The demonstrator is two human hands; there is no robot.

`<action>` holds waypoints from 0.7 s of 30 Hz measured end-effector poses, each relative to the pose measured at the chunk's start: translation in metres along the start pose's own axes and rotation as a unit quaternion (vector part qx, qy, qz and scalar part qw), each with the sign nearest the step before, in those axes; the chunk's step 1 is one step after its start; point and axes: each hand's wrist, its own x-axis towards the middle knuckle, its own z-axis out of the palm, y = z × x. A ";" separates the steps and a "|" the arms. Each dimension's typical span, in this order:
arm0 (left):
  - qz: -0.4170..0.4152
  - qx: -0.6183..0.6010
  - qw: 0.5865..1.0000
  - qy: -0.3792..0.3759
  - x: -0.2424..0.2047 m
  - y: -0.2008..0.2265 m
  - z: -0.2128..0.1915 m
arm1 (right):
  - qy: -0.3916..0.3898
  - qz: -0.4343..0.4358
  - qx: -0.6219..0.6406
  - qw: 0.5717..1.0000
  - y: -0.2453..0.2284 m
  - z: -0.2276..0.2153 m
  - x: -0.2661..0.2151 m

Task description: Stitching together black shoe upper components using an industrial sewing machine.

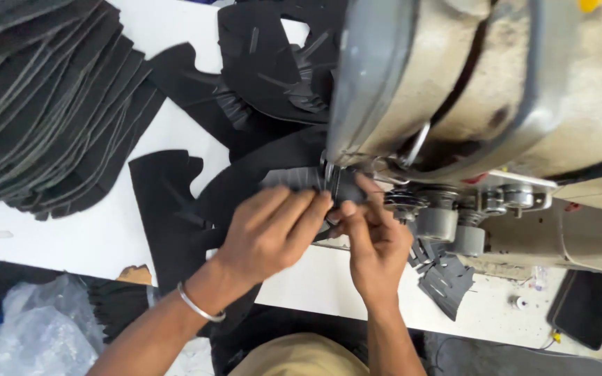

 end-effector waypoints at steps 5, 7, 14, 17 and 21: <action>0.017 0.037 0.999 0.025 -0.005 0.003 0.005 | -0.057 0.054 0.036 0.996 0.002 0.004 0.005; 0.022 0.052 0.998 0.039 -0.005 0.002 0.006 | -0.050 0.070 0.096 0.992 0.003 0.005 0.005; 0.044 0.071 0.994 0.069 -0.007 0.004 0.014 | -0.062 0.071 0.107 0.990 -0.001 0.003 0.008; 0.038 0.073 0.995 0.064 -0.009 0.005 0.012 | -0.076 0.041 0.081 0.993 0.005 0.001 0.007; 0.023 0.080 0.996 0.021 -0.009 0.011 0.009 | -0.071 0.020 0.032 0.997 0.008 -0.004 0.007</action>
